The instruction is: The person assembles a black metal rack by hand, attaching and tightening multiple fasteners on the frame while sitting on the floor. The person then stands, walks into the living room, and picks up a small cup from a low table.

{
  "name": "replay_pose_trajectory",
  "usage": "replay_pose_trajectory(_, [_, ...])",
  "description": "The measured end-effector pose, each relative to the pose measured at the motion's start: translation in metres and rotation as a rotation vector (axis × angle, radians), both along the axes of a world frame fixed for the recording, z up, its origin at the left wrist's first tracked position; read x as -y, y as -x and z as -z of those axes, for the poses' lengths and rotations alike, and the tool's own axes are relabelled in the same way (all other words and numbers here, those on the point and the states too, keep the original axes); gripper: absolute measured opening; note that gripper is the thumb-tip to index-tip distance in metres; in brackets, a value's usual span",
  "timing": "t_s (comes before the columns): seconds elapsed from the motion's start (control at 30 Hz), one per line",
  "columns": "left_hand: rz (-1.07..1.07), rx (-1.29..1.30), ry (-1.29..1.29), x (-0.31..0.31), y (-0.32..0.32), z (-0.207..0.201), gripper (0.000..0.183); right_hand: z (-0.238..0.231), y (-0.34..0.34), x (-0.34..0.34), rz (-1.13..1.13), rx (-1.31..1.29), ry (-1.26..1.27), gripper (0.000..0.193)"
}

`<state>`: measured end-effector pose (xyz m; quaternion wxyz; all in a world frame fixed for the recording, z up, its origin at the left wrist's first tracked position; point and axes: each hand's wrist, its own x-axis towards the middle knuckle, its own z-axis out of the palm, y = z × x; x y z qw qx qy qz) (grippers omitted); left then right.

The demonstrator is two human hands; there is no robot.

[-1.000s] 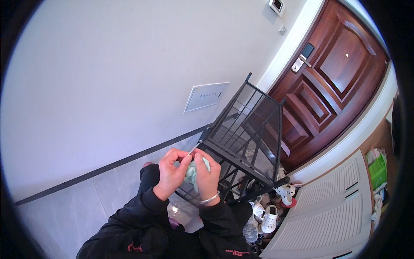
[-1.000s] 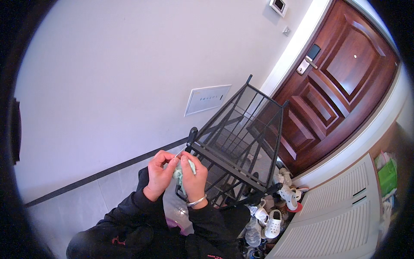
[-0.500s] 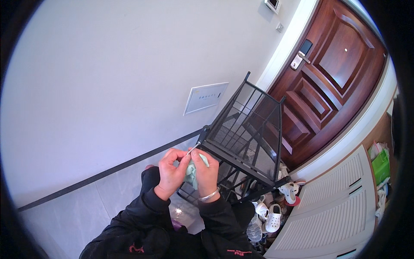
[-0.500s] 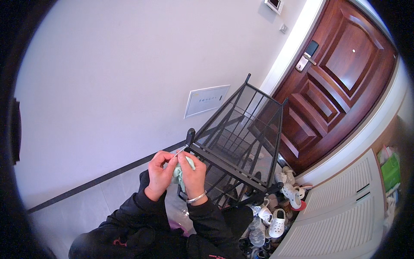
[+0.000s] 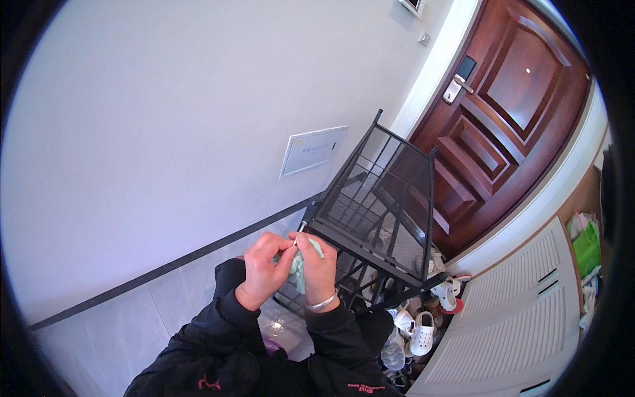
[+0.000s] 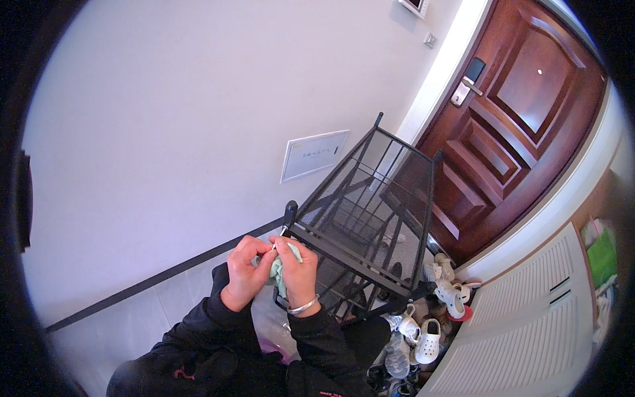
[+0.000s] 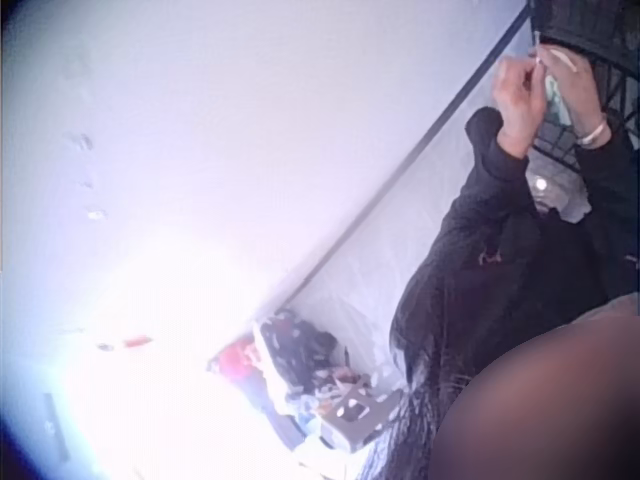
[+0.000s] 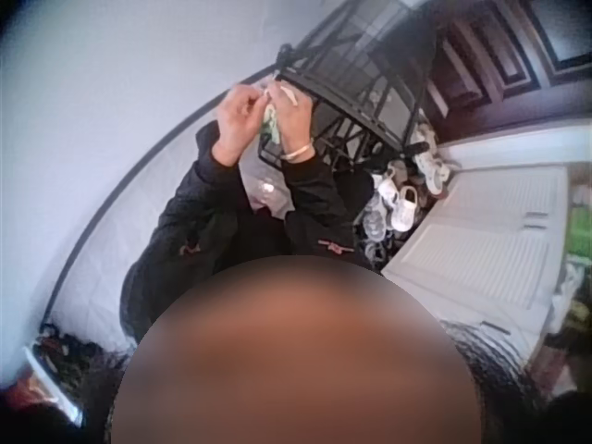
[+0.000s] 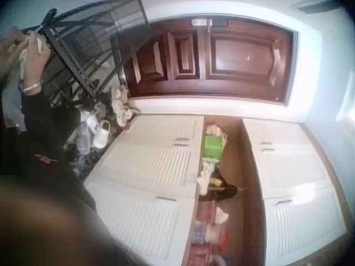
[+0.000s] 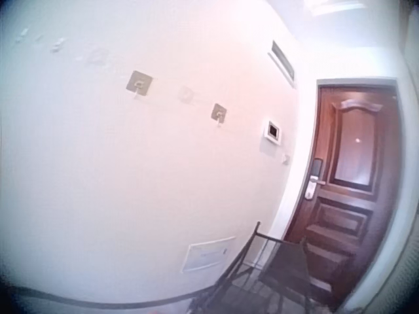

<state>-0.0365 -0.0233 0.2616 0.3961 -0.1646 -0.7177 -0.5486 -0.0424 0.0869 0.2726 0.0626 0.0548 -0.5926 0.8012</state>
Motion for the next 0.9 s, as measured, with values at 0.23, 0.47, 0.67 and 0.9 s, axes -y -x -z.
replay_pose_trajectory(0.23, [0.037,0.046,-0.027,-0.003,-0.002,-0.003,0.008,-0.005,-0.001,-0.004,-0.052,0.034,0.049,0.022])
replay_pose_trajectory(0.47, [0.050,0.107,-0.047,0.000,-0.001,-0.001,0.007,-0.002,0.000,0.005,-0.013,0.076,0.140,0.020])
replay_pose_trajectory(0.67, [0.050,0.129,-0.071,0.001,0.001,0.008,0.006,0.005,0.004,0.006,-0.017,0.072,0.148,0.016])
replay_pose_trajectory(0.9, [0.089,0.191,-0.150,0.009,0.006,0.014,0.007,0.005,0.006,0.015,-0.001,0.050,0.149,0.017])
